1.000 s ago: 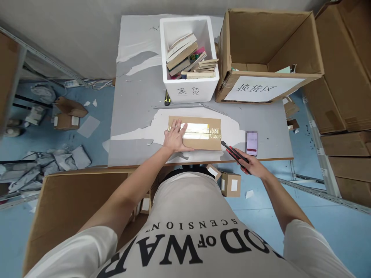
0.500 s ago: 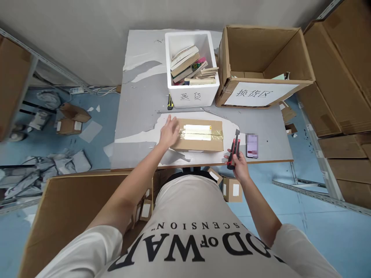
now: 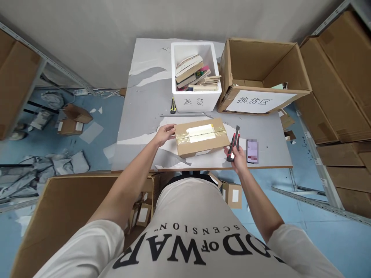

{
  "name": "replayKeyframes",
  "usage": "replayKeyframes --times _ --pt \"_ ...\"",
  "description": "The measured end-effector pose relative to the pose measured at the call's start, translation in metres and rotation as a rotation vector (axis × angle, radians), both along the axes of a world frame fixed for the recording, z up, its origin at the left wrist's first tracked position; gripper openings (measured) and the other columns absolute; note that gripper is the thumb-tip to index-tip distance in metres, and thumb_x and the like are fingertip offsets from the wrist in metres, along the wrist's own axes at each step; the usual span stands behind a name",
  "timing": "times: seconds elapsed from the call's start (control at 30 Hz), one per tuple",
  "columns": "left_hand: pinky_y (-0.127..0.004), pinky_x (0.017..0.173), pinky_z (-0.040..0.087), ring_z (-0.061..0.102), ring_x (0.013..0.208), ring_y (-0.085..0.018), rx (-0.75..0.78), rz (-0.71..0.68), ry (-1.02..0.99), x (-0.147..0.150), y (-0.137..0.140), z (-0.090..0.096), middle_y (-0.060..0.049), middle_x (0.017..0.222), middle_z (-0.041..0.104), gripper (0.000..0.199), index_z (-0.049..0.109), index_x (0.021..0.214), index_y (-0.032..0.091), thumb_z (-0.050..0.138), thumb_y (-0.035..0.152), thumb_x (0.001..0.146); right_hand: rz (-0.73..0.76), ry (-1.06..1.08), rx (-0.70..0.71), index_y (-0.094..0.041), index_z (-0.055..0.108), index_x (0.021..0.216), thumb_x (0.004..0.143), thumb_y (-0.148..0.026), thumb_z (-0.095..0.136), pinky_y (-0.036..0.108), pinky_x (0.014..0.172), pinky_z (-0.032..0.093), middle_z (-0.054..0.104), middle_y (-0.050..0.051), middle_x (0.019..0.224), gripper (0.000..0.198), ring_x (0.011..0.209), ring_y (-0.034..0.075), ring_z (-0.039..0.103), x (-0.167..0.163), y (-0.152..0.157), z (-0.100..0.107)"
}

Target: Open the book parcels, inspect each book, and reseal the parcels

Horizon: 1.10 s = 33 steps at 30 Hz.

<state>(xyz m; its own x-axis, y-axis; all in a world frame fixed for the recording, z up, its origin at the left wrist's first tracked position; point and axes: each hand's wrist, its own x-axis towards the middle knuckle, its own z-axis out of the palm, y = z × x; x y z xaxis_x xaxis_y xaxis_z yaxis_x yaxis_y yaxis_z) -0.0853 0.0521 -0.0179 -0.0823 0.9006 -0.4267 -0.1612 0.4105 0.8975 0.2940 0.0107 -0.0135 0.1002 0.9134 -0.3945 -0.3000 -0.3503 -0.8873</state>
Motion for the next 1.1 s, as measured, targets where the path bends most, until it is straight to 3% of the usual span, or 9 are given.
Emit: replayKeyframes --times 0.13,0.3,0.4,0.5,0.7,0.87,1.0,1.1 --pt "-0.041 0.089 0.055 0.069 0.091 -0.022 0.016 0.139 0.013 0.012 -0.045 0.005 -0.009 0.099 0.074 0.063 0.072 0.103 0.015 0.087 0.046 0.05 0.111 -0.057 0.016 -0.025 0.055 0.096 0.076 -0.04 0.071 0.037 0.078 0.062 0.067 0.0 0.102 0.029 0.081 0.016 0.07 0.007 0.071 0.017" --pt "-0.044 0.089 0.056 0.069 0.097 -0.03 -0.026 0.333 0.103 0.059 -0.117 -0.005 -0.013 0.093 0.075 0.062 0.074 0.094 0.011 0.089 0.046 0.045 0.361 -0.157 0.075 -0.022 0.055 0.091 0.078 -0.034 0.07 0.032 0.069 0.06 0.063 -0.002 0.08 0.023 0.063 0.011 0.063 -0.018 0.149 0.029" --pt "-0.044 0.09 0.056 0.071 0.094 -0.029 -0.056 0.38 0.071 0.09 -0.145 -0.012 -0.012 0.093 0.076 0.056 0.074 0.092 0.011 0.088 0.044 0.048 0.493 -0.229 0.166 -0.023 0.054 0.094 0.079 -0.039 0.068 0.031 0.065 0.058 0.06 -0.003 0.072 0.026 0.06 0.012 0.059 -0.047 0.176 0.027" --pt "-0.044 0.089 0.056 0.072 0.089 -0.029 -0.088 0.366 0.064 0.109 -0.155 -0.016 -0.012 0.09 0.076 0.05 0.075 0.087 0.011 0.087 0.042 0.05 0.571 -0.319 0.187 -0.023 0.053 0.097 0.078 -0.043 0.068 0.03 0.06 0.055 0.059 -0.003 0.068 0.031 0.059 0.013 0.057 -0.069 0.189 0.021" --pt "-0.043 0.087 0.058 0.072 0.088 -0.029 -0.121 0.346 0.116 0.112 -0.153 -0.02 -0.011 0.086 0.076 0.047 0.074 0.081 0.012 0.088 0.042 0.047 0.583 -0.352 0.187 -0.023 0.052 0.101 0.077 -0.046 0.067 0.029 0.057 0.053 0.061 -0.003 0.071 0.037 0.061 0.013 0.058 -0.074 0.188 0.01" --pt "-0.044 0.086 0.058 0.072 0.09 -0.031 -0.128 0.238 0.168 0.102 -0.155 -0.013 -0.011 0.089 0.076 0.045 0.074 0.084 0.017 0.087 0.043 0.05 0.493 -0.297 0.174 -0.024 0.052 0.104 0.076 -0.043 0.067 0.026 0.061 0.055 0.066 0.0 0.091 0.037 0.07 0.011 0.062 -0.066 0.173 0.013" --pt "-0.045 0.092 0.054 0.07 0.095 -0.032 -0.107 0.096 0.296 0.074 -0.13 -0.003 -0.014 0.095 0.075 0.047 0.074 0.092 0.015 0.082 0.049 0.059 0.31 -0.238 0.144 -0.026 0.051 0.105 0.076 -0.046 0.066 0.026 0.063 0.056 0.066 0.002 0.111 0.038 0.08 0.013 0.067 -0.038 0.12 0.018" --pt "-0.044 0.103 0.045 0.065 0.109 -0.03 0.006 0.108 0.422 0.044 -0.075 -0.002 -0.015 0.113 0.071 0.052 0.072 0.105 0.015 0.077 0.05 0.066 0.247 -0.21 0.061 -0.026 0.052 0.105 0.076 -0.051 0.066 0.027 0.058 0.055 0.066 0.004 0.117 0.041 0.074 0.014 0.068 -0.014 0.051 0.015"
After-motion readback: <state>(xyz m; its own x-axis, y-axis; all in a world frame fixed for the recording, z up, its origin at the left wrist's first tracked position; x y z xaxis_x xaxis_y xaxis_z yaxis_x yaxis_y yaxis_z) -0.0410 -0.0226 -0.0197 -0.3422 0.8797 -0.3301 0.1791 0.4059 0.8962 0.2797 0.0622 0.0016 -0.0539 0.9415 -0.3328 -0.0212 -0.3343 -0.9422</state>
